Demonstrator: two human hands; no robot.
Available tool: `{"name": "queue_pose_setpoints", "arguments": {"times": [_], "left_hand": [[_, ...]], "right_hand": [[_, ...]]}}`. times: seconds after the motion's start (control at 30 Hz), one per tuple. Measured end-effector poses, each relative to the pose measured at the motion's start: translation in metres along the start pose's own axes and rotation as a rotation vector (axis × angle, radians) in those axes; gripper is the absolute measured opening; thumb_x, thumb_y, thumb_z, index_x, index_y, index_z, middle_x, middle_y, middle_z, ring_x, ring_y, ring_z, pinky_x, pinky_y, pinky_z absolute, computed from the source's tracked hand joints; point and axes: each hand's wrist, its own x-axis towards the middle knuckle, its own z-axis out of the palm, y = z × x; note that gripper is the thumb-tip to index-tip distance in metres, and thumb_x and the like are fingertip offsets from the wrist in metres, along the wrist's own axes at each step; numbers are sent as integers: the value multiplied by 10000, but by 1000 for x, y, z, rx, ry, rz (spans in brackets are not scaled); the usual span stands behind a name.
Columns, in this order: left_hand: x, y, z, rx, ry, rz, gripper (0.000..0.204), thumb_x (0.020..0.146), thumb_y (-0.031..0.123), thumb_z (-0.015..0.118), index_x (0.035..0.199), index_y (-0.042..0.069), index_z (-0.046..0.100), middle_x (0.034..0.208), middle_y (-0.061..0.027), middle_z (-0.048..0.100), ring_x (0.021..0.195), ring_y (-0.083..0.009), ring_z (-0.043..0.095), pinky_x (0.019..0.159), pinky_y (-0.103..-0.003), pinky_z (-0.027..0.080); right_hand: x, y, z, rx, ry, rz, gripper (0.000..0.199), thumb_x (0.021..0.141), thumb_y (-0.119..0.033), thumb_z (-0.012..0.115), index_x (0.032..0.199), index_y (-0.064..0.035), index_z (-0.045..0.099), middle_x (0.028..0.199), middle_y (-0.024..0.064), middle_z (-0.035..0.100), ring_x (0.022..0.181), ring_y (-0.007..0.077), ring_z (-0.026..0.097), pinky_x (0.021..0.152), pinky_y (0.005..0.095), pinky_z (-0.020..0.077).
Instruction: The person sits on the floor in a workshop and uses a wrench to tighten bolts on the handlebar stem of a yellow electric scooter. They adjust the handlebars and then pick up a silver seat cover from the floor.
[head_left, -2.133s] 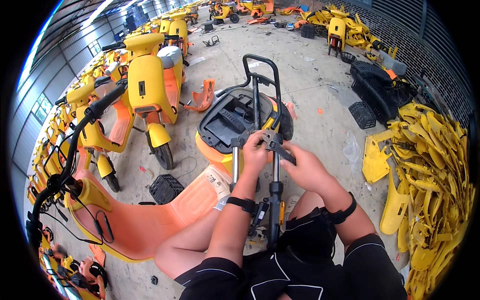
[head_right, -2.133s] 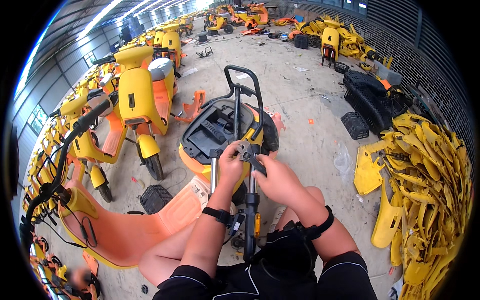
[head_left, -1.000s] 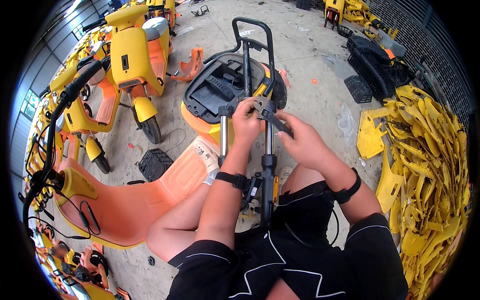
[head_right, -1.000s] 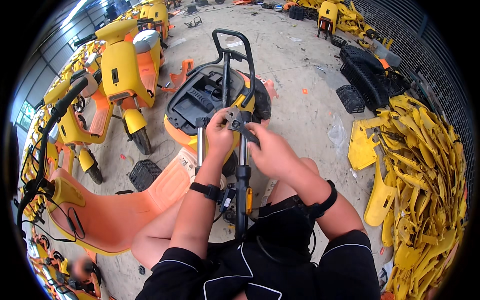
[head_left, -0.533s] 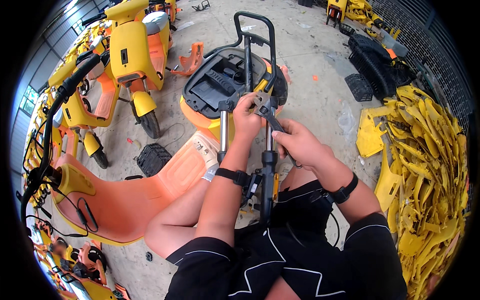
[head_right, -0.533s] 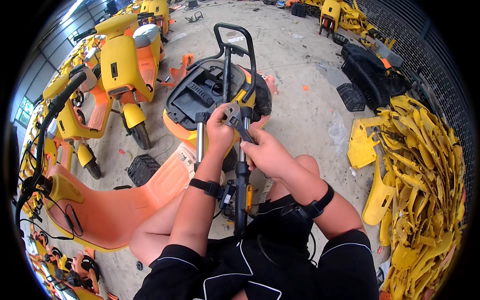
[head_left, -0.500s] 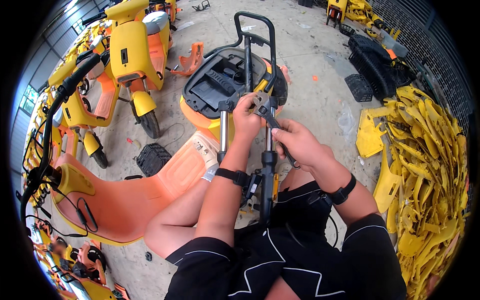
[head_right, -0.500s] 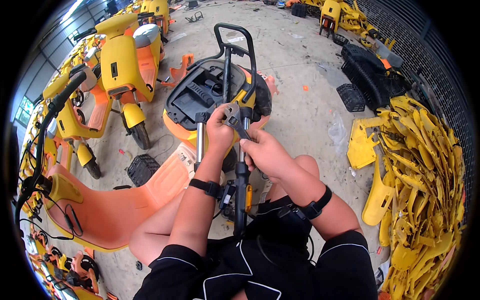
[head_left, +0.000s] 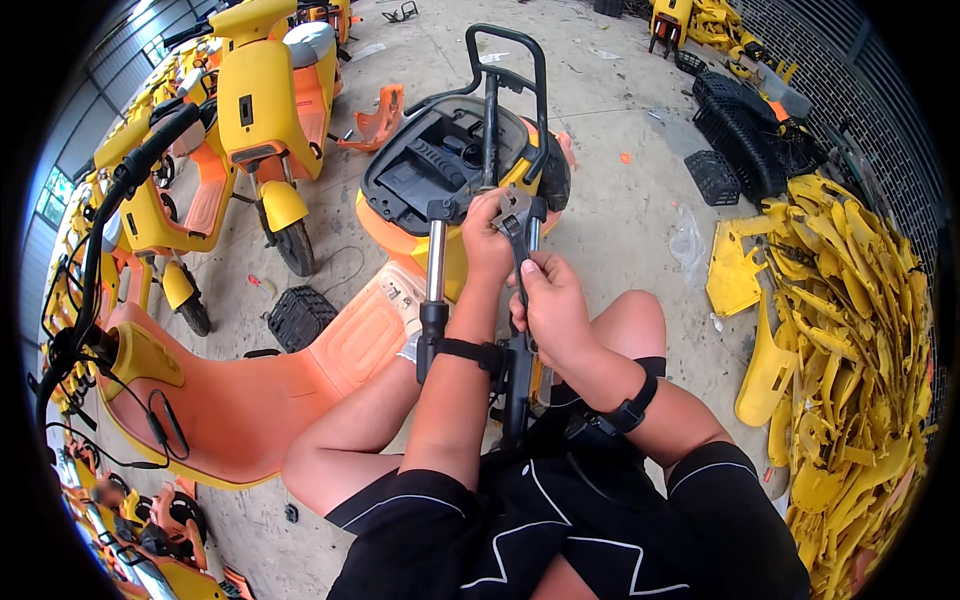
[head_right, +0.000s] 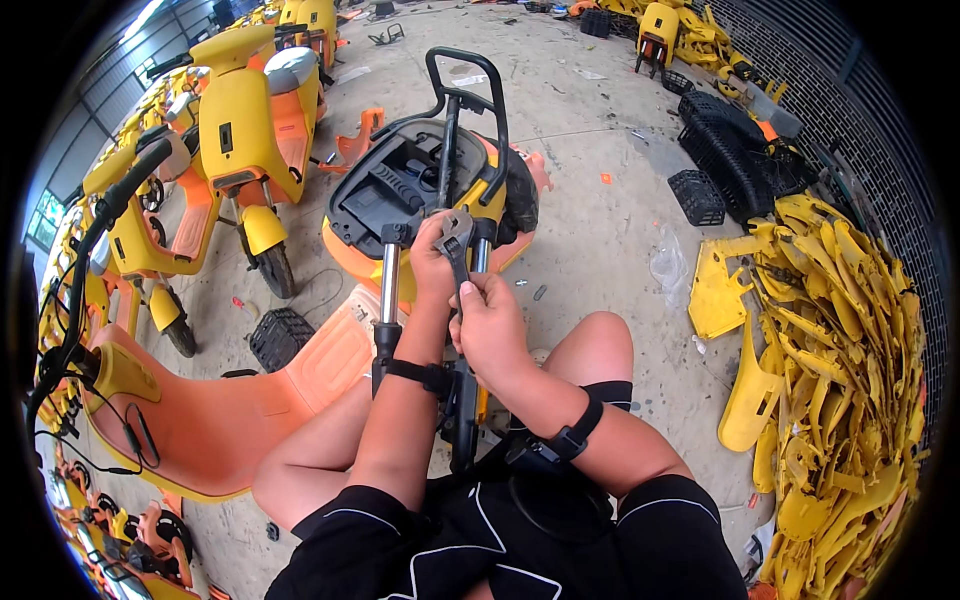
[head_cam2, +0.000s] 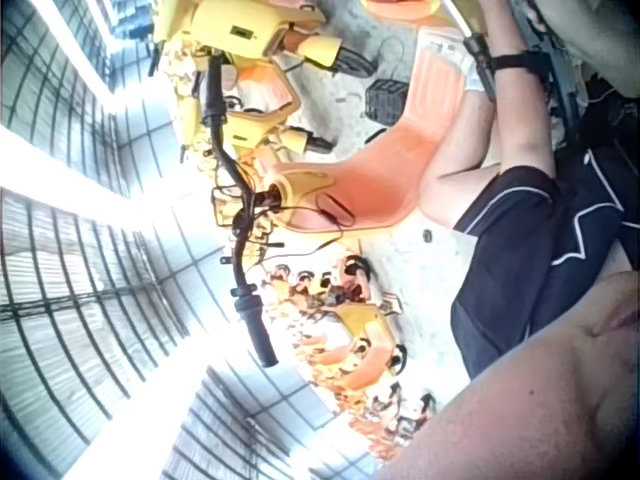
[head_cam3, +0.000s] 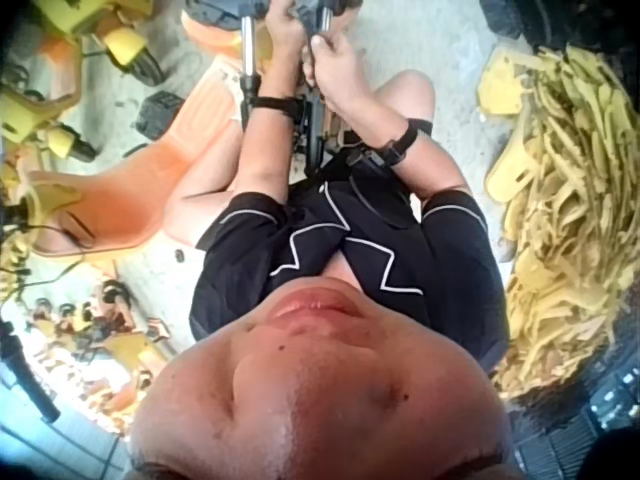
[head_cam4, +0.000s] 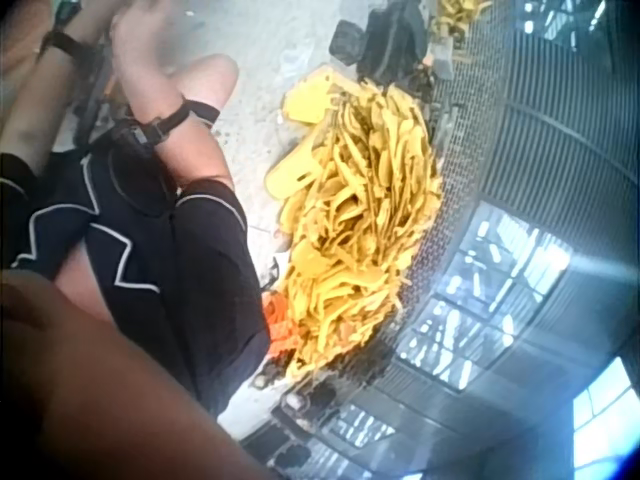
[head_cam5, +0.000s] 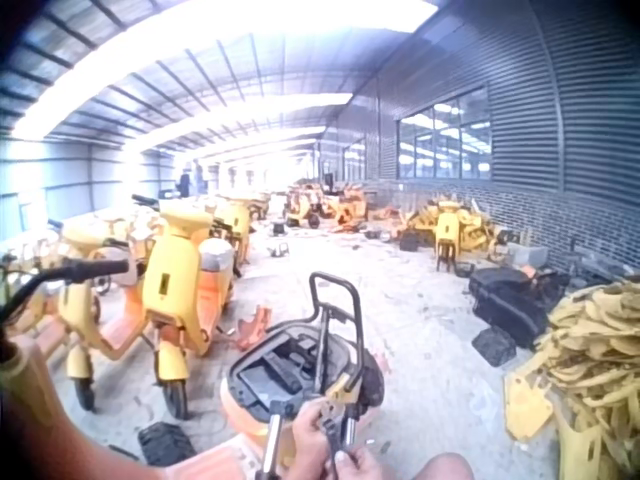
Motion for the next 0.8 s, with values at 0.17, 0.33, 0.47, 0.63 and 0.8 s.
{"name": "queue_pose_setpoints", "arguments": {"times": [0.17,0.33,0.47,0.63,0.8], "left_hand": [[1,1,-2,-40,8,3,255,782,-39,755,1032,-10,721,1063,-121,712,1009,-255,659,908,-347,512],[-5,-3,3,4,35,36,248,786,-46,750,1027,9,728,1053,-123,712,995,-282,665,917,-364,513],[-5,-5,11,34,188,108,240,787,-12,776,1019,29,734,1017,-101,724,1012,-276,674,925,-368,512],[1,9,-3,-144,24,112,216,812,-27,760,1021,17,729,1004,-92,725,966,-234,685,899,-344,527],[3,20,-14,-56,-90,76,222,842,-34,722,1063,-21,708,1059,-111,702,981,-217,670,896,-329,528]], "right_hand": [[-1,15,23,55,60,14,179,1096,-160,437,1185,-12,487,941,58,563,567,89,511,477,260,438],[10,47,49,17,227,-91,197,1079,-147,454,1190,4,515,993,79,609,796,141,596,664,291,521],[26,71,76,-120,292,-240,194,1061,-105,449,1200,27,471,1029,127,604,869,218,624,786,368,502],[20,58,74,20,240,-109,202,1060,-104,441,1208,25,392,989,143,578,722,197,654,651,347,527],[1,22,50,-55,65,-43,193,1062,-73,450,1228,0,384,951,93,558,629,145,600,548,305,516]]}}
